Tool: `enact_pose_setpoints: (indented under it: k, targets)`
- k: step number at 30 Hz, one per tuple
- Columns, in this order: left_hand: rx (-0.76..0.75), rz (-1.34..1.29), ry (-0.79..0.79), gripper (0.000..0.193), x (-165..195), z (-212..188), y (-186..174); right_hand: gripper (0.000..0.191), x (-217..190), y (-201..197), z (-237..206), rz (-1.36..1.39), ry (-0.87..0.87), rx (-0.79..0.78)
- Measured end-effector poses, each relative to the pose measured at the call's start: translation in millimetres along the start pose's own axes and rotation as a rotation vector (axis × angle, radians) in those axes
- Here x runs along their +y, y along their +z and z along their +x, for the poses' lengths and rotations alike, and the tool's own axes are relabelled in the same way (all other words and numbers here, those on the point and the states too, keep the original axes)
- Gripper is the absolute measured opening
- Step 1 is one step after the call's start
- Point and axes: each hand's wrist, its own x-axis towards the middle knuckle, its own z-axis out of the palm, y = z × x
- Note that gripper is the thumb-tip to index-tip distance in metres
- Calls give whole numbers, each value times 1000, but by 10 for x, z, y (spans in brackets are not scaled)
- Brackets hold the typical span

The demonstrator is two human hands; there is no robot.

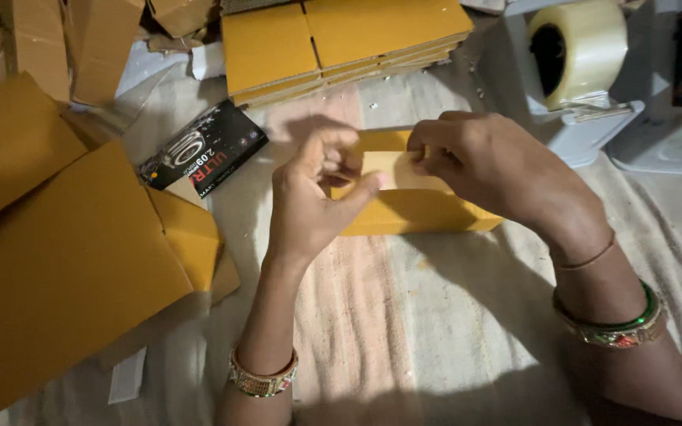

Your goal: The person places a smartwatch box into a cardboard shipping box, adds a white foam insert for cushioning, closes the box flaps, and seals the box with packing tape using a tape dispenser.

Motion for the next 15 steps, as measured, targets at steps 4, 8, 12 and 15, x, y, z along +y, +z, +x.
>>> enact_pose_setpoints:
  k: [4,8,12,15]
  targets:
    - [74,-81,-108,12,-87,-12,28,21,98,45,5,-28,-10,2]
    - [130,-36,-116,9,-86,-61,1,42,166,55,14,69,249,62]
    - [198,-1,-57,8,-45,-68,-37,32,306,33,-4,181,273,163]
    - [126,-144,-119,9,-36,-53,-77,19,441,85,9,524,291,138]
